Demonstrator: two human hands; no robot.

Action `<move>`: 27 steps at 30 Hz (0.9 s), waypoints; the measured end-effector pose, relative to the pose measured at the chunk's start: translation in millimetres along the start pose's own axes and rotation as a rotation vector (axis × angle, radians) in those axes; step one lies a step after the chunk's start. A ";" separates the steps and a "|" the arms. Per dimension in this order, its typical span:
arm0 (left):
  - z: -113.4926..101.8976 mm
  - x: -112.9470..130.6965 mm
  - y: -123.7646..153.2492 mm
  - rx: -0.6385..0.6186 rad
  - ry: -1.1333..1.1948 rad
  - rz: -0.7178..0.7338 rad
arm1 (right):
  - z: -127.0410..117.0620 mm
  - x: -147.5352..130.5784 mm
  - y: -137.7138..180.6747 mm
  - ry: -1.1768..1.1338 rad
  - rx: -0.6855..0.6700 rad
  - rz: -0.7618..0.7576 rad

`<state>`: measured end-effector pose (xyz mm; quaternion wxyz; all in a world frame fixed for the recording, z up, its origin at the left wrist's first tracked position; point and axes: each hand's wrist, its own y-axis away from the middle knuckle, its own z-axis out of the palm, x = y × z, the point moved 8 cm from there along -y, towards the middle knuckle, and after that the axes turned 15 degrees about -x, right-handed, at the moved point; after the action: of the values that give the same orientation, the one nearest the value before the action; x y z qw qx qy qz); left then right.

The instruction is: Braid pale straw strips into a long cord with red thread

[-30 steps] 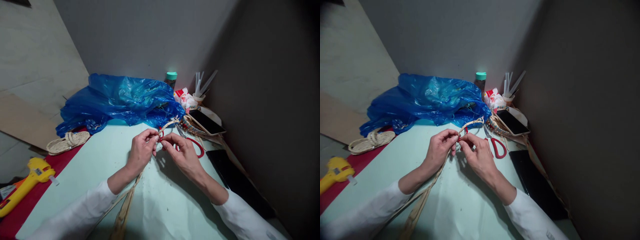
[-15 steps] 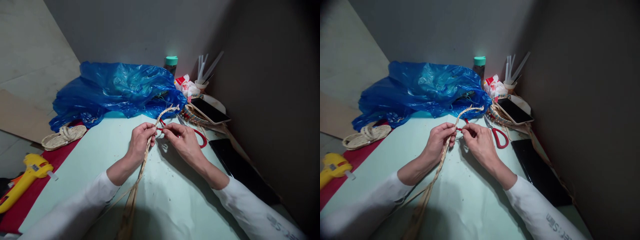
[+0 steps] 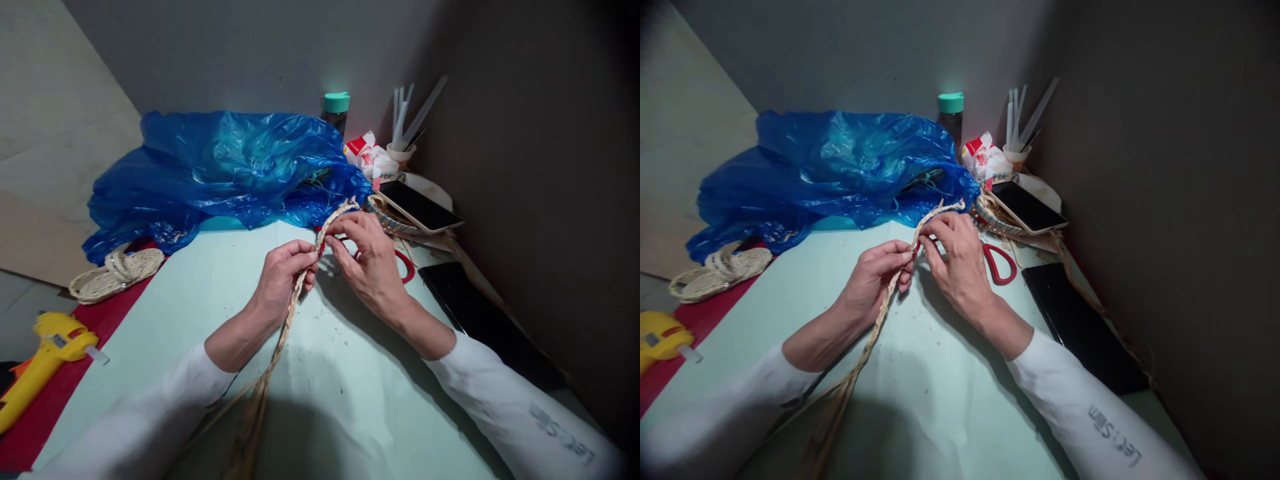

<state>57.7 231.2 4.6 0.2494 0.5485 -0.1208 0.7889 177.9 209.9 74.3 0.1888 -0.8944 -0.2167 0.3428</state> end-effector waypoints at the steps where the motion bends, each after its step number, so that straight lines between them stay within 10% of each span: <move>1: 1.0 0.8 0.9 -0.002 0.003 0.009 | 3.5 0.7 -1.7 -0.033 -0.037 -0.020; 16: -17.2 4.3 -3.9 0.097 -0.017 0.103 | 29.5 16.3 -0.9 -0.470 -0.414 0.075; 27: -6.2 -4.6 -3.3 0.033 -0.088 0.050 | 30.9 44.7 -0.6 -0.464 -0.200 0.328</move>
<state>55.8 235.7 -2.3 0.2149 0.5835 -0.1321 0.7719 186.3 239.4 29.4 -0.0126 -0.8293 -0.1392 0.5410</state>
